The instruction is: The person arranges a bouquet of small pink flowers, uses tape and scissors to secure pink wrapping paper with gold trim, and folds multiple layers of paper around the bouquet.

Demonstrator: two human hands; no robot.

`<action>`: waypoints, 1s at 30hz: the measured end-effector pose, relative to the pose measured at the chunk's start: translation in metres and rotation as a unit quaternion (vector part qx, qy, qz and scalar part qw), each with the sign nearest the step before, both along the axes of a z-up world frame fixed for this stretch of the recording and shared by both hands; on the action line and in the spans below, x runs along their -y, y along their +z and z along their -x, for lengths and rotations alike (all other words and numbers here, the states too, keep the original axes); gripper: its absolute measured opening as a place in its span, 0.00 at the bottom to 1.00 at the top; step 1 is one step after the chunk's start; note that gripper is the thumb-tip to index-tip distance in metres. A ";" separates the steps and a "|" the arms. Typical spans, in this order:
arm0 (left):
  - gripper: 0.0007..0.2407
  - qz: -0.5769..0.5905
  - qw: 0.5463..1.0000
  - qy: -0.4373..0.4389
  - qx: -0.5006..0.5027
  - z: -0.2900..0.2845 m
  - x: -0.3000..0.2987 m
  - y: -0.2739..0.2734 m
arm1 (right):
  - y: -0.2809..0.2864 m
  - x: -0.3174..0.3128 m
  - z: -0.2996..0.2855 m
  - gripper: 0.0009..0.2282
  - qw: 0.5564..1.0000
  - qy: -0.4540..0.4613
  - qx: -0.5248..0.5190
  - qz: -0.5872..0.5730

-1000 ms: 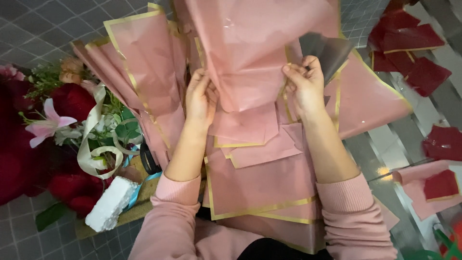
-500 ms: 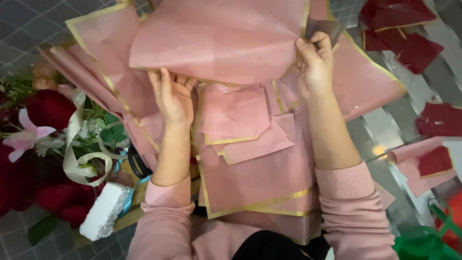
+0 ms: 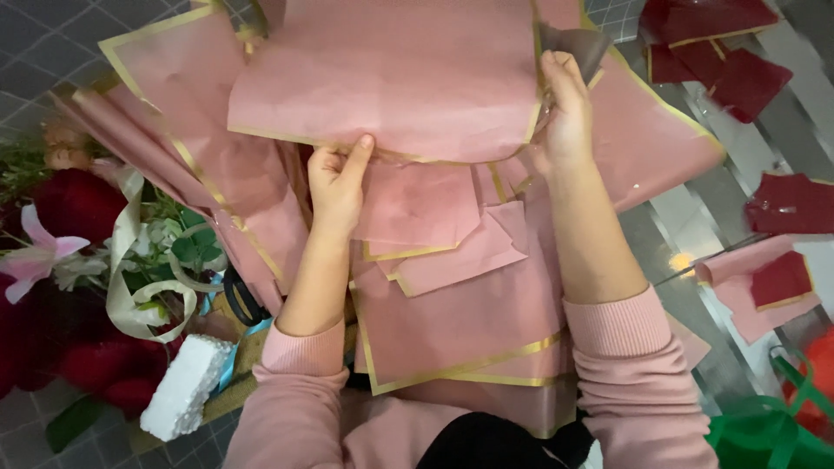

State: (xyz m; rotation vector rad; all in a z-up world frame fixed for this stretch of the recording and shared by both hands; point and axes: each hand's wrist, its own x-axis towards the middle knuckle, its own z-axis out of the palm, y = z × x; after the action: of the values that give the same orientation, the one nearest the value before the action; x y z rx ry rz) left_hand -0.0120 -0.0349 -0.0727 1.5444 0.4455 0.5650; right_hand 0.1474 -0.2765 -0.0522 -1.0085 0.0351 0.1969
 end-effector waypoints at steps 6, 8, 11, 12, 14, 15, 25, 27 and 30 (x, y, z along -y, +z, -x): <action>0.10 -0.010 0.999 0.039 0.015 0.000 0.006 0.017 | -0.011 0.029 -0.006 0.06 0.959 0.227 0.096 -0.140; 0.10 0.013 0.998 0.041 0.037 -0.003 0.012 0.035 | -0.003 0.031 -0.005 0.06 0.946 0.252 0.135 -0.153; 0.11 0.074 0.994 0.047 0.059 -0.007 0.016 0.042 | -0.003 0.036 -0.001 0.09 0.923 0.289 0.195 -0.163; 0.10 0.111 0.990 0.053 0.063 -0.010 0.015 0.041 | -0.005 0.037 -0.002 0.12 0.912 0.304 0.222 -0.161; 0.10 0.139 0.987 0.060 0.048 -0.010 0.019 0.054 | 0.001 0.037 0.001 0.14 0.900 0.334 0.229 -0.163; 0.10 0.168 0.983 0.067 0.034 -0.011 0.020 0.060 | 0.004 0.036 0.002 0.16 0.886 0.365 0.237 -0.163; 0.10 0.191 0.979 0.059 0.043 -0.016 0.031 0.092 | 0.015 0.043 0.009 0.11 0.902 0.324 0.251 -0.133; 0.09 0.203 0.976 0.068 0.034 -0.020 0.032 0.091 | 0.020 0.047 0.010 0.10 0.917 0.292 0.248 -0.116; 0.10 0.198 0.979 0.041 0.013 -0.024 0.032 0.088 | 0.026 0.048 0.014 0.11 0.936 0.253 0.229 -0.083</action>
State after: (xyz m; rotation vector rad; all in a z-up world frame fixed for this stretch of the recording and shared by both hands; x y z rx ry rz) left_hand 0.0119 -0.0668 0.0150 1.1401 0.5681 0.5225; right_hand 0.1329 -0.3245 -0.0265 -0.8577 -0.6650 0.4222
